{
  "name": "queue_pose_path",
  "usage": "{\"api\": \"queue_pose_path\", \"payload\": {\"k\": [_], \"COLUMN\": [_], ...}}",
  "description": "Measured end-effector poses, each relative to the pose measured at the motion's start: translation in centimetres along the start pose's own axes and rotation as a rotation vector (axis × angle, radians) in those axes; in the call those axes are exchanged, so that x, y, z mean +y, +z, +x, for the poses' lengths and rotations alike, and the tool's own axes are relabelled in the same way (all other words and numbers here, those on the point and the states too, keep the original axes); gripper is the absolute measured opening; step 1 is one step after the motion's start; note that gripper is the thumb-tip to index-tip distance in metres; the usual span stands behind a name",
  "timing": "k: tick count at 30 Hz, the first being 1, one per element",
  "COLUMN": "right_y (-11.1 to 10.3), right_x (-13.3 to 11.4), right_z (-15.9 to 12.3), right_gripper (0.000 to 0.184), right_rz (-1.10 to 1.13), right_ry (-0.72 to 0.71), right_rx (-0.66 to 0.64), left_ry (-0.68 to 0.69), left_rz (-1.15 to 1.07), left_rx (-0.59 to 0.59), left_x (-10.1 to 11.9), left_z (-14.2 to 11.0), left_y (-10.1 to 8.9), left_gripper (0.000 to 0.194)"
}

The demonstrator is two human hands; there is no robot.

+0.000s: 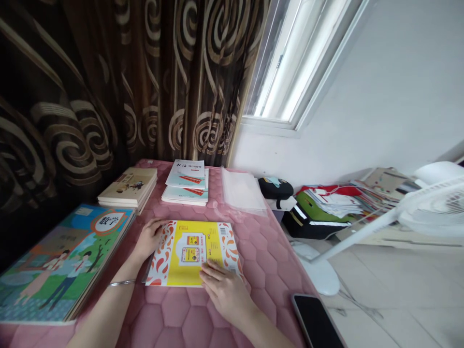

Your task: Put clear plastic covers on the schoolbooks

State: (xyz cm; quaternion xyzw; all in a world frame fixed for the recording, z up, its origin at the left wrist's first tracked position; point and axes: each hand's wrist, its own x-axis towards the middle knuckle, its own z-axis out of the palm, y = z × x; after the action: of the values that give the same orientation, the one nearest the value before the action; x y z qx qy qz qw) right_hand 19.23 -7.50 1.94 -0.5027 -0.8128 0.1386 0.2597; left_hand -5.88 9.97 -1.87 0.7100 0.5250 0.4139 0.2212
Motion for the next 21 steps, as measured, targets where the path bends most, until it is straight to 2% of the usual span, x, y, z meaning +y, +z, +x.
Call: {"api": "queue_pose_path", "payload": {"k": [3,6,9,12,14,16,18,21], "right_y": [-1.4,-4.8,-9.4,-12.5,-13.0,-12.3,-11.1,-9.1], "right_x": [-0.1,-0.1,0.0,0.6,1.6,2.9,4.3,6.1], "right_z": [0.7,3.4,8.7,15.4,19.5,22.6,24.7,26.5], "right_gripper": [0.035,0.031,0.031,0.028,0.028,0.027,0.027,0.026], "right_rz": [0.055,-0.042,-0.346,-0.574,-0.669,-0.668,-0.622,-0.566], "right_ry": [0.044,0.089,0.182,0.15,0.191,0.249,0.349,0.438], "right_rx": [0.009,0.048,0.097,0.1,0.136,0.154,0.156,0.158], "left_ry": [-0.061,-0.201,-0.254,-0.256,-0.246,-0.229,-0.209,-0.2], "left_rz": [-0.197,-0.373,-0.387,-0.384,-0.344,-0.257,-0.166,-0.1], "left_rx": [0.045,0.163,0.235,0.23,0.174,0.117,0.092,0.089], "left_x": [-0.4,-1.1,-1.3,-0.9,-0.3,0.2,0.6,0.8], "left_z": [0.2,0.3,0.2,-0.1,-0.3,-0.5,-0.7,-0.8], "left_y": [0.1,0.3,0.4,0.6,0.7,0.6,0.6,0.5], "left_gripper": [0.027,0.026,0.023,0.02,0.026,0.035,0.04,0.041]}}
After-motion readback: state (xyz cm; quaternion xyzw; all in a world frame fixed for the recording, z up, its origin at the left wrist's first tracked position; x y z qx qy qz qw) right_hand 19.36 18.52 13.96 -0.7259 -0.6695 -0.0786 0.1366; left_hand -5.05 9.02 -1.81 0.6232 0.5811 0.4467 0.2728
